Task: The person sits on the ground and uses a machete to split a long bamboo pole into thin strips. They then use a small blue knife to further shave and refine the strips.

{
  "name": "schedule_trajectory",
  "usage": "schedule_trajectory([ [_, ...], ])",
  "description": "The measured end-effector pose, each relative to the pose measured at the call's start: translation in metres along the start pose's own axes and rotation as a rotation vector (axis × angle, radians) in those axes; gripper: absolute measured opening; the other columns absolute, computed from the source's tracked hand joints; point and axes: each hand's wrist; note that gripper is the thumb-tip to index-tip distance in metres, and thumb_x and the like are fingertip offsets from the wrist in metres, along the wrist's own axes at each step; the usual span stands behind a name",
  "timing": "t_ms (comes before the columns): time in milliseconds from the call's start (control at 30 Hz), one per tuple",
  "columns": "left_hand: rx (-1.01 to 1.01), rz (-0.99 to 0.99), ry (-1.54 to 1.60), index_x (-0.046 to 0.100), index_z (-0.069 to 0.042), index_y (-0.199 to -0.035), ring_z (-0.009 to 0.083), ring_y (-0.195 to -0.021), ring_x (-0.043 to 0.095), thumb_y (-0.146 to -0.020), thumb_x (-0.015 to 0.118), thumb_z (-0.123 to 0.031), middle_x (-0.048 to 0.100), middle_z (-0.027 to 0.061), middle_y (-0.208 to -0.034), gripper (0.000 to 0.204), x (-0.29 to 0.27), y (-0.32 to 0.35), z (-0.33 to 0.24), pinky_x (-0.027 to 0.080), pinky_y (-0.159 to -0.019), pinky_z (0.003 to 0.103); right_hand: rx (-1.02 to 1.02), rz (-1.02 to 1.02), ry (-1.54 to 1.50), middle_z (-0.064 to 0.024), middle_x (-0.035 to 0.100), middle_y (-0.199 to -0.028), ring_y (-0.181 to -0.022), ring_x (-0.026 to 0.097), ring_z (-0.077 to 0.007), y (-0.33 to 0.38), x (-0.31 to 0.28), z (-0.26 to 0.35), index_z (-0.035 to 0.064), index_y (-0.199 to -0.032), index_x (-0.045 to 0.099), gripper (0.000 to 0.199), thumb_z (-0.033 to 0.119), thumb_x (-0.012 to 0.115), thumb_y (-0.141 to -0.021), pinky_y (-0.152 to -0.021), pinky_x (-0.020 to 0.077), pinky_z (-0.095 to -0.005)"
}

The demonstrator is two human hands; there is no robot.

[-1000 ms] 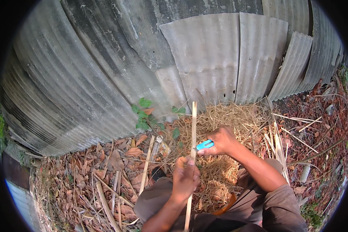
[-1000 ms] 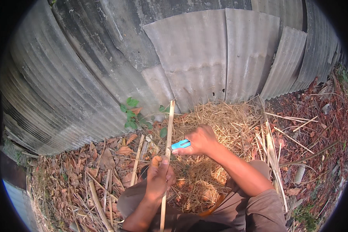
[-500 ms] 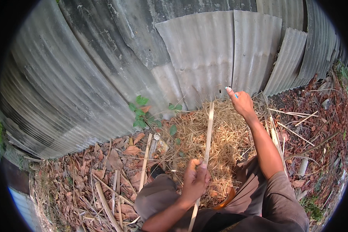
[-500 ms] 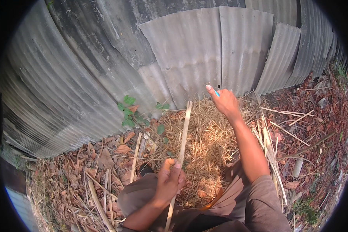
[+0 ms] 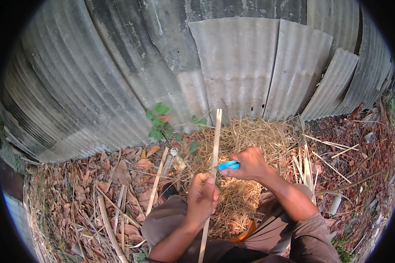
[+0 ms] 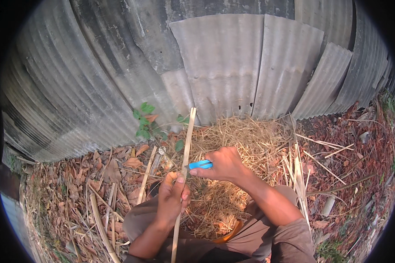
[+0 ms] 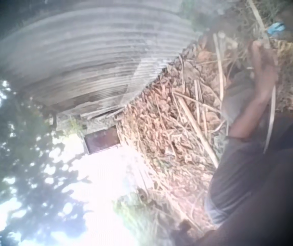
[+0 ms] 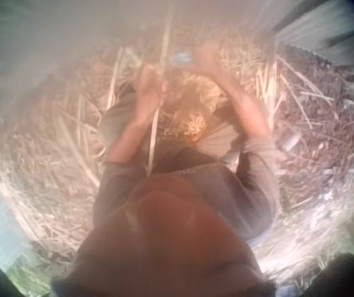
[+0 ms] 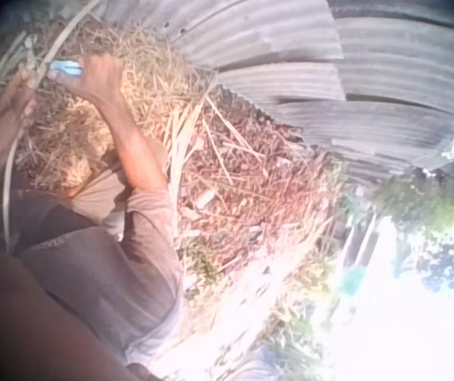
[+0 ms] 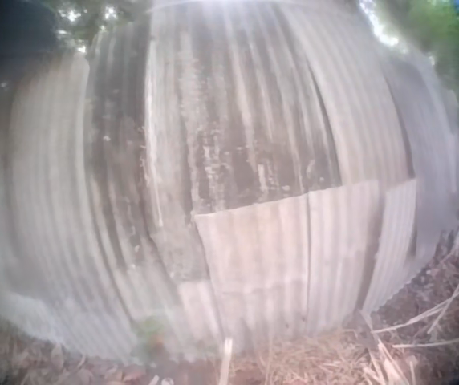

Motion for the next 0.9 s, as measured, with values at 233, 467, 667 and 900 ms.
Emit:
schedule_trajectory([
  [233, 0.012, 0.008, 0.008, 0.041, -0.010, -0.100, 0.0055, -0.038, 0.035, -0.101, 0.042, -0.025, 0.044, 0.0003, -0.057, 0.015, 0.002, 0.003, 0.004, 0.029, -0.034, 0.020, -0.120, -0.158, 0.116, -0.0066, 0.053, -0.042, -0.042, 0.057, -0.0277, -0.015, 0.015, -0.028, 0.0115, -0.050, 0.060, 0.065, 0.076, 0.064, -0.063, -0.047, 0.0473, -0.0391],
  [467, -0.053, 0.107, 0.028, 0.041, -0.010, -0.097, 0.0064, -0.035, 0.034, -0.100, 0.043, -0.027, 0.043, 0.0010, -0.053, 0.017, 0.016, 0.017, 0.005, 0.028, -0.032, 0.021, 0.409, -0.282, 0.187, -0.0137, 0.056, -0.048, -0.051, 0.060, -0.0319, -0.046, -0.009, -0.082, 0.0067, -0.053, 0.060, 0.075, 0.079, 0.051, -0.071, -0.051, 0.0451, -0.0449],
  [667, -0.008, 0.092, 0.013, 0.042, -0.009, -0.101, 0.0066, -0.037, 0.035, -0.100, 0.043, -0.025, 0.044, 0.0014, -0.057, 0.016, 0.000, 0.020, 0.003, 0.029, -0.034, 0.021, 0.756, -0.364, -0.031, -0.0132, 0.048, -0.045, -0.050, 0.056, -0.0283, -0.027, -0.058, -0.119, 0.0017, -0.052, 0.055, 0.083, 0.079, 0.040, -0.078, -0.053, 0.0416, -0.0440],
  [900, -0.013, -0.025, 0.106, 0.042, -0.009, -0.112, 0.0039, -0.038, 0.035, -0.099, 0.046, -0.025, 0.047, -0.0002, -0.060, 0.021, -0.019, 0.004, 0.000, 0.029, -0.034, 0.019, 0.090, -0.030, 0.045, -0.0108, 0.050, -0.044, -0.045, 0.056, -0.0300, 0.002, -0.011, -0.016, 0.0081, -0.055, 0.060, 0.068, 0.074, 0.057, -0.072, -0.050, 0.0449, -0.0423],
])
Point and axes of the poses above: each hand's wrist, its own y-axis away from the middle knuckle, its own x-axis out of the palm, z = x × y
